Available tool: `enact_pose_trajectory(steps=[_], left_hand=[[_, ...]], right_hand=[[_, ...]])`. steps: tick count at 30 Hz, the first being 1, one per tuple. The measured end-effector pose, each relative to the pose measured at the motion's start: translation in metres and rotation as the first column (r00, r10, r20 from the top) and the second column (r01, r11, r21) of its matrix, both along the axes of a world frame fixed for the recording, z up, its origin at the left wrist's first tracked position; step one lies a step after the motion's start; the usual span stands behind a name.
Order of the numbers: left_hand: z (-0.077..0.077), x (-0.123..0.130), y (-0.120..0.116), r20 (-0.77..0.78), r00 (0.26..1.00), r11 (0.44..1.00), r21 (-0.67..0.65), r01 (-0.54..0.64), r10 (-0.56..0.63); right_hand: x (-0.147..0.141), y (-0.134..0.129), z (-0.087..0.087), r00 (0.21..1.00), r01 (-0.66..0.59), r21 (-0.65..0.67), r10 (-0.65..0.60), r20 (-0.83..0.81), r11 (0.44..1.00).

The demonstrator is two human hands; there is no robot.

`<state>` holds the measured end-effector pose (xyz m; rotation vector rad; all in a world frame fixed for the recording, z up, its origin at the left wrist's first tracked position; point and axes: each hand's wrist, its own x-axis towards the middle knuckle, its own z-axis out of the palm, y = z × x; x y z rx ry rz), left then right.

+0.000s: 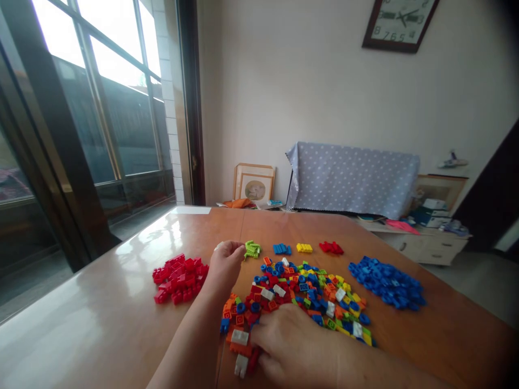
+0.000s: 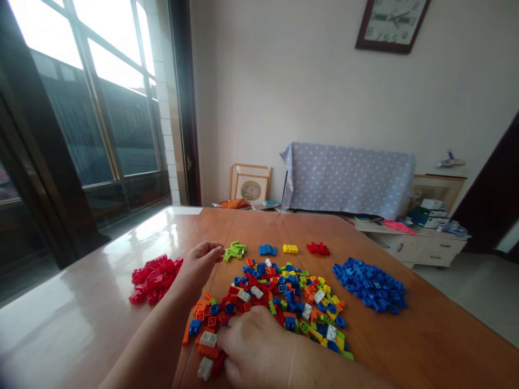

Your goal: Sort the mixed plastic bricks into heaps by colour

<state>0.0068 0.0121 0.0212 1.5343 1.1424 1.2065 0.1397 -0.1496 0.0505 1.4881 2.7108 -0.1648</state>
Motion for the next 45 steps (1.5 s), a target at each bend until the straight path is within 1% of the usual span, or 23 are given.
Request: enact_pose_trajectory(steps=[4, 6, 8, 10, 12, 14, 16, 18, 20, 21, 22, 23, 24, 25, 26, 27, 30, 32, 35, 38, 41, 45], left_hand=[[-0.001, 0.001, 0.002, -0.049, 0.999, 1.000, 0.022, 0.006, -0.005], [0.000, 0.002, 0.002, -0.073, 0.997, 1.000, 0.028, 0.008, -0.006], [0.000, 0.002, 0.002, -0.091, 0.996, 0.999, 0.036, 0.009, -0.006], [-0.002, 0.003, 0.003, -0.096, 0.995, 0.999, 0.043, 0.015, -0.010], [-0.005, 0.005, 0.004, -0.091, 0.996, 0.998, 0.055, 0.020, -0.015], [-0.008, 0.006, 0.005, -0.089, 0.996, 0.998, 0.065, 0.027, -0.021], [-0.009, 0.008, 0.005, -0.095, 0.995, 0.997, 0.073, 0.033, -0.026], [-0.007, 0.009, 0.003, -0.114, 0.993, 0.996, 0.079, 0.040, -0.031], [-0.004, 0.010, 0.000, -0.140, 0.990, 0.996, 0.083, 0.041, -0.029], [-0.002, 0.010, -0.001, -0.153, 0.988, 0.996, 0.082, 0.039, -0.026], [0.000, 0.011, -0.002, -0.166, 0.986, 0.996, 0.078, 0.037, -0.024], [0.001, 0.011, -0.004, -0.176, 0.984, 0.996, 0.075, 0.037, -0.023], [0.002, 0.012, -0.004, -0.186, 0.982, 0.997, 0.072, 0.039, -0.025], [0.004, 0.012, -0.005, -0.195, 0.980, 0.997, 0.071, 0.042, -0.027], [0.004, 0.013, -0.006, -0.202, 0.979, 0.996, 0.073, 0.045, -0.030], [0.005, 0.013, -0.007, -0.207, 0.978, 0.996, 0.076, 0.048, -0.031], [0.007, 0.015, -0.008, -0.220, 0.975, 0.996, 0.071, 0.053, -0.036], [0.007, 0.015, -0.009, -0.227, 0.973, 0.997, 0.062, 0.055, -0.039], [0.006, 0.016, -0.009, -0.237, 0.971, 0.997, 0.063, 0.048, -0.032], [0.003, 0.017, -0.008, -0.247, 0.968, 0.997, 0.064, 0.054, -0.037], [0.002, 0.019, -0.008, -0.251, 0.967, 0.995, 0.063, 0.072, -0.054], [0.005, 0.020, -0.009, -0.258, 0.964, 0.996, 0.053, 0.076, -0.059]], right_hand=[[-0.013, 0.001, 0.010, 0.994, 0.038, -0.066, -0.031, 0.101, 0.997], [-0.014, 0.002, 0.009, 0.995, 0.017, -0.063, -0.010, 0.097, 0.998], [-0.009, 0.002, 0.004, 0.999, -0.020, -0.011, 0.020, 0.046, 1.000], [0.000, 0.001, -0.004, 0.999, -0.030, 0.075, 0.032, -0.033, 0.997], [0.011, 0.000, -0.009, 0.992, 0.003, 0.155, 0.017, -0.127, 0.988], [0.022, -0.001, -0.010, 0.972, 0.075, 0.202, -0.026, -0.233, 0.977], [0.034, 0.000, -0.008, 0.930, 0.173, 0.205, -0.092, -0.355, 0.963], [0.049, 0.006, -0.007, 0.852, 0.295, 0.162, -0.182, -0.491, 0.942], [0.070, 0.018, -0.009, 0.730, 0.419, 0.078, -0.284, -0.622, 0.905], [0.083, 0.027, -0.012, 0.662, 0.459, 0.021, -0.327, -0.674, 0.888], [0.097, 0.036, -0.016, 0.592, 0.493, -0.036, -0.366, -0.718, 0.869], [0.113, 0.047, -0.020, 0.523, 0.541, -0.083, -0.412, -0.746, 0.837], [0.130, 0.058, -0.025, 0.460, 0.608, -0.117, -0.469, -0.754, 0.785], [0.149, 0.068, -0.029, 0.399, 0.688, -0.144, -0.537, -0.743, 0.711], [0.168, 0.078, -0.032, 0.336, 0.776, -0.151, -0.604, -0.723, 0.612], [0.186, 0.087, -0.035, 0.306, 0.816, -0.145, -0.632, -0.712, 0.559], [0.239, 0.104, -0.039, 0.250, 0.895, -0.112, -0.693, -0.676, 0.432], [0.267, 0.112, -0.040, 0.218, 0.931, -0.089, -0.734, -0.644, 0.354], [0.296, 0.123, -0.042, 0.187, 0.958, -0.073, -0.800, -0.570, 0.276], [0.312, 0.136, -0.047, 0.162, 0.972, -0.072, -0.863, -0.478, 0.222], [0.321, 0.150, -0.053, 0.147, 0.979, -0.068, -0.901, -0.409, 0.190], [0.327, 0.162, -0.057, 0.134, 0.985, -0.056, -0.926, -0.353, 0.165]])
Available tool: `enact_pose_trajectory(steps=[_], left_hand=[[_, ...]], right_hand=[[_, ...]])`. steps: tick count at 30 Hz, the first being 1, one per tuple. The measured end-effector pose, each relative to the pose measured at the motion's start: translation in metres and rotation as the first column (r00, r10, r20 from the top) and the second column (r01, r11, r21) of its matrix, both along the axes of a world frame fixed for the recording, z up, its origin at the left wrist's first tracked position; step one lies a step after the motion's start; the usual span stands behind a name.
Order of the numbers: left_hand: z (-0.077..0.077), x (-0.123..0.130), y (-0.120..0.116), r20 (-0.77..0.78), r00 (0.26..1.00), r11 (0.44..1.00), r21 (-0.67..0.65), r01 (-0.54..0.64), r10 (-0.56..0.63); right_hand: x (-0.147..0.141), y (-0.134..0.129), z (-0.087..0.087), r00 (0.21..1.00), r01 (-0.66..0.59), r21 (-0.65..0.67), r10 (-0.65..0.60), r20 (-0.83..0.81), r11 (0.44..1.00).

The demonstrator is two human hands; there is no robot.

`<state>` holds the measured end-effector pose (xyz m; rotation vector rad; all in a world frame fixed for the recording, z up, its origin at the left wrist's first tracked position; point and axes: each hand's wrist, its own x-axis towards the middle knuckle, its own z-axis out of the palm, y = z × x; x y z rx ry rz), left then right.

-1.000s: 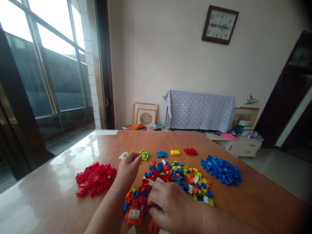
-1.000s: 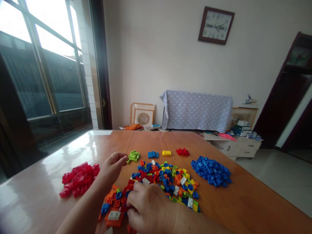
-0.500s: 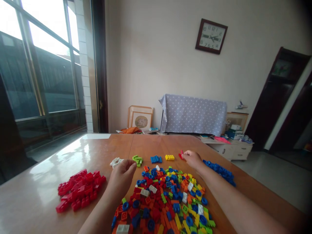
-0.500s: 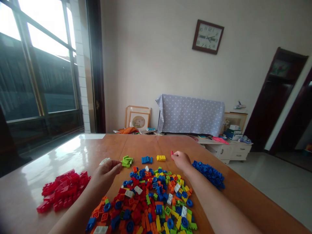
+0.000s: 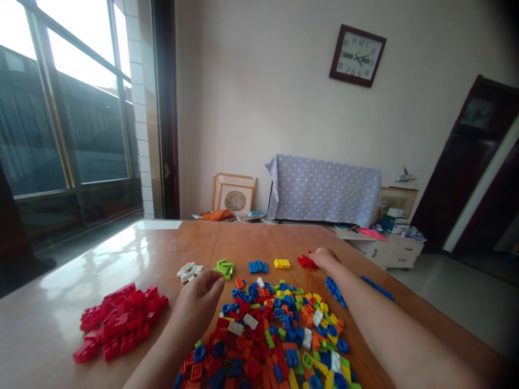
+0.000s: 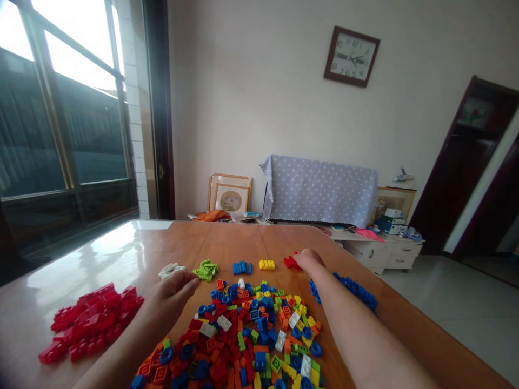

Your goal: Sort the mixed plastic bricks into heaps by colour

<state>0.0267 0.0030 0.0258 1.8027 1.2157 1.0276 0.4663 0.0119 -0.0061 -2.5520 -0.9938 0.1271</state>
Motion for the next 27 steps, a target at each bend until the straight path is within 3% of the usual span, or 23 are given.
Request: enact_pose_trajectory(steps=[18, 23, 27], left_hand=[[0.001, 0.001, -0.004, -0.053, 0.999, 1.000, 0.023, 0.007, -0.006], [0.001, 0.002, -0.004, -0.045, 0.999, 0.999, 0.040, -0.005, 0.007], [0.000, 0.003, -0.004, -0.044, 0.999, 0.999, 0.037, -0.020, 0.021]], right_hand=[[0.004, -0.004, -0.006, 0.999, -0.032, -0.016, 0.032, -0.020, 0.999], [-0.003, -0.013, 0.000, 0.997, -0.058, 0.088, 0.062, -0.045, 0.994], [-0.023, -0.024, 0.002, 0.985, -0.118, 0.219, 0.142, -0.098, 0.969]])
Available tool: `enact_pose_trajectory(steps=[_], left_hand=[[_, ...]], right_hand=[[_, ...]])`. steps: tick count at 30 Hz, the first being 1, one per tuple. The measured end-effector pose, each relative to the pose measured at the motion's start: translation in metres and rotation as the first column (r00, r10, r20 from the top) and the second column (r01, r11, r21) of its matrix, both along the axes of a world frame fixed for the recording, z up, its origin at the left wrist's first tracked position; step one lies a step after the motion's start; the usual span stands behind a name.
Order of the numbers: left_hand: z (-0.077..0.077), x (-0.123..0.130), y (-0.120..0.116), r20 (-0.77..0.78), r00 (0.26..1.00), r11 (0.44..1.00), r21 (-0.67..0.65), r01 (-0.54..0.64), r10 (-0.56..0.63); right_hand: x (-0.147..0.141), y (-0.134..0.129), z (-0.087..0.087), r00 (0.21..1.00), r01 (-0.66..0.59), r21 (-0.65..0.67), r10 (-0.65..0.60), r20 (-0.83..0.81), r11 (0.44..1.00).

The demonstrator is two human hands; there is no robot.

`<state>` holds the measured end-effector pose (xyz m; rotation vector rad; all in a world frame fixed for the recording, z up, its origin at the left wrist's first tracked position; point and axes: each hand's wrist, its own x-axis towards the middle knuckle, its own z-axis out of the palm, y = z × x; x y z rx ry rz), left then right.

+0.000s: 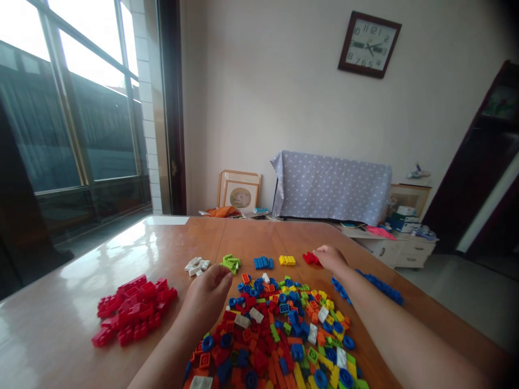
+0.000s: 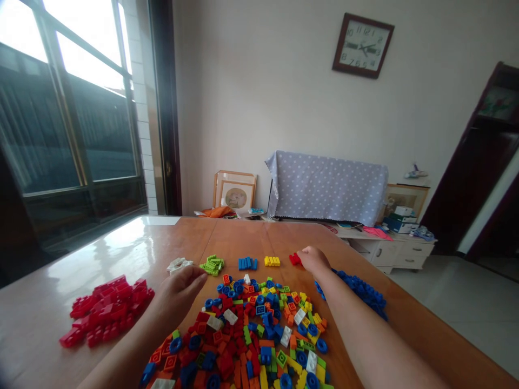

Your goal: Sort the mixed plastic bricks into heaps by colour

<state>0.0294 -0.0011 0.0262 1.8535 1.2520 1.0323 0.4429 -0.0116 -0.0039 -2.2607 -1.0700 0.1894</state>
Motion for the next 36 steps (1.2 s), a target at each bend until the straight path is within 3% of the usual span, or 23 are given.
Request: enact_pose_trajectory(steps=[8, 13, 17, 22, 28, 32, 36], left_hand=[[-0.003, 0.000, -0.002, -0.122, 0.992, 0.999, 0.044, 0.023, -0.018], [-0.009, 0.004, -0.006, -0.204, 0.975, 0.991, 0.080, 0.108, -0.090], [-0.009, 0.008, -0.014, -0.289, 0.947, 0.972, 0.141, 0.189, -0.142], [-0.001, 0.019, -0.036, -0.495, 0.843, 0.946, 0.113, 0.302, -0.210], [-0.004, 0.028, -0.055, -0.568, 0.743, 0.876, 0.078, 0.476, -0.353], [-0.013, 0.030, -0.055, -0.595, 0.708, 0.849, 0.079, 0.522, -0.380], [-0.014, 0.031, -0.051, -0.586, 0.727, 0.865, 0.084, 0.494, -0.358]], right_hand=[[-0.059, -0.062, 0.011, 0.944, -0.241, 0.153, 0.268, -0.193, 0.958], [-0.067, -0.098, 0.016, 0.920, -0.239, 0.205, 0.289, -0.265, 0.949], [-0.070, -0.106, 0.007, 0.919, -0.342, 0.184, 0.369, -0.138, 0.921], [-0.098, -0.112, 0.007, 0.777, -0.628, 0.016, 0.626, 0.062, 0.778], [-0.136, -0.123, 0.012, 0.650, -0.716, -0.234, 0.750, 0.120, 0.658], [-0.143, -0.125, 0.011, 0.624, -0.727, -0.216, 0.758, 0.188, 0.652], [-0.138, -0.123, 0.010, 0.617, -0.746, -0.145, 0.757, 0.215, 0.650]])
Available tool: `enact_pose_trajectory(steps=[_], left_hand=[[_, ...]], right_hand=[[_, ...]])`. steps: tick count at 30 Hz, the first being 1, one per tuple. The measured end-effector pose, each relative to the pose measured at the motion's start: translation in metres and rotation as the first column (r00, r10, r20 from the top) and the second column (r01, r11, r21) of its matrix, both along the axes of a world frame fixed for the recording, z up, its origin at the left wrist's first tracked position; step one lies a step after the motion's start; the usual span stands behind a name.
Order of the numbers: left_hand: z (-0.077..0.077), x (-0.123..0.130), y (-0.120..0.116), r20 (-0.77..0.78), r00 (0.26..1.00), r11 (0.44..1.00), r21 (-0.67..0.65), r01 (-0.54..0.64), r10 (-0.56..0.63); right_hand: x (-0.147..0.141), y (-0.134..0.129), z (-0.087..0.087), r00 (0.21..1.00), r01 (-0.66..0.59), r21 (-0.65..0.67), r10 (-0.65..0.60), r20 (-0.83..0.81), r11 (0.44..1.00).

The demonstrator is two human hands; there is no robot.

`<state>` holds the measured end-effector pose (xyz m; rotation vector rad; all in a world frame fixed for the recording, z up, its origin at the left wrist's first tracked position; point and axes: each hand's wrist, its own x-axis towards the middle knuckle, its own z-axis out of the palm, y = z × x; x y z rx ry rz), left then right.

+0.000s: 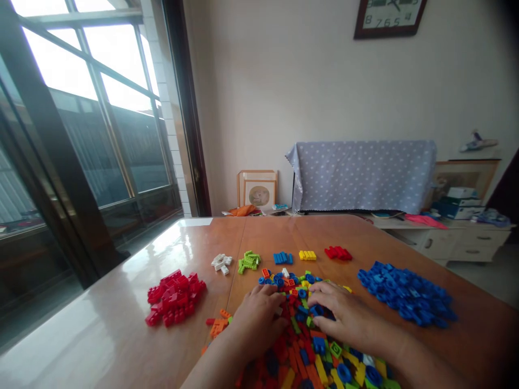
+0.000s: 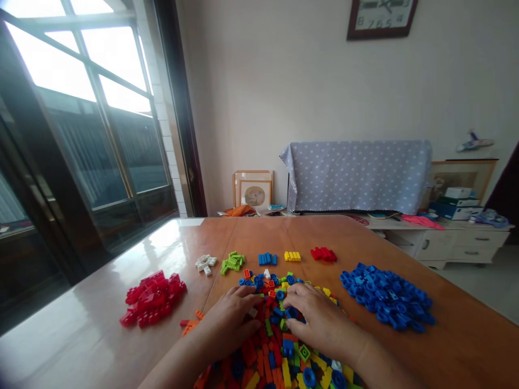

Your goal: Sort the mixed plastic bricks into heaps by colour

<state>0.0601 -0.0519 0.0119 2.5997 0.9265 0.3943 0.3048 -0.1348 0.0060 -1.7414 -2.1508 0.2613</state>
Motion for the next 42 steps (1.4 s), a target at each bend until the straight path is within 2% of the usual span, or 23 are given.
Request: enact_pose_trajectory(steps=[8, 19, 26, 30, 35, 42], left_hand=[[0.006, -0.002, 0.007, 0.039, 0.999, 0.999, 0.012, -0.031, 0.030], [-0.002, -0.003, 0.019, 0.069, 0.995, 0.997, -0.012, -0.071, 0.072], [0.003, -0.001, 0.015, 0.030, 0.999, 0.999, 0.016, -0.033, 0.033], [0.003, -0.001, 0.013, 0.020, 1.000, 0.999, 0.047, -0.014, 0.013], [0.010, 0.000, 0.007, 0.010, 1.000, 0.998, 0.065, -0.003, 0.002], [0.012, 0.003, -0.001, 0.024, 0.999, 0.997, 0.074, 0.029, -0.031]], right_hand=[[0.014, 0.003, 0.006, 0.997, 0.005, 0.039, -0.002, -0.077, 0.999], [0.027, 0.001, 0.007, 0.994, 0.036, 0.084, -0.028, -0.101, 0.996], [0.019, -0.002, 0.010, 1.000, -0.001, 0.044, 0.001, -0.001, 0.999], [0.008, -0.002, 0.009, 0.999, 0.005, 0.083, -0.009, 0.050, 0.997], [-0.006, 0.000, 0.011, 0.995, -0.057, 0.122, 0.047, 0.084, 0.991], [-0.010, 0.001, 0.009, 0.993, -0.106, 0.069, 0.102, 0.067, 0.992]])
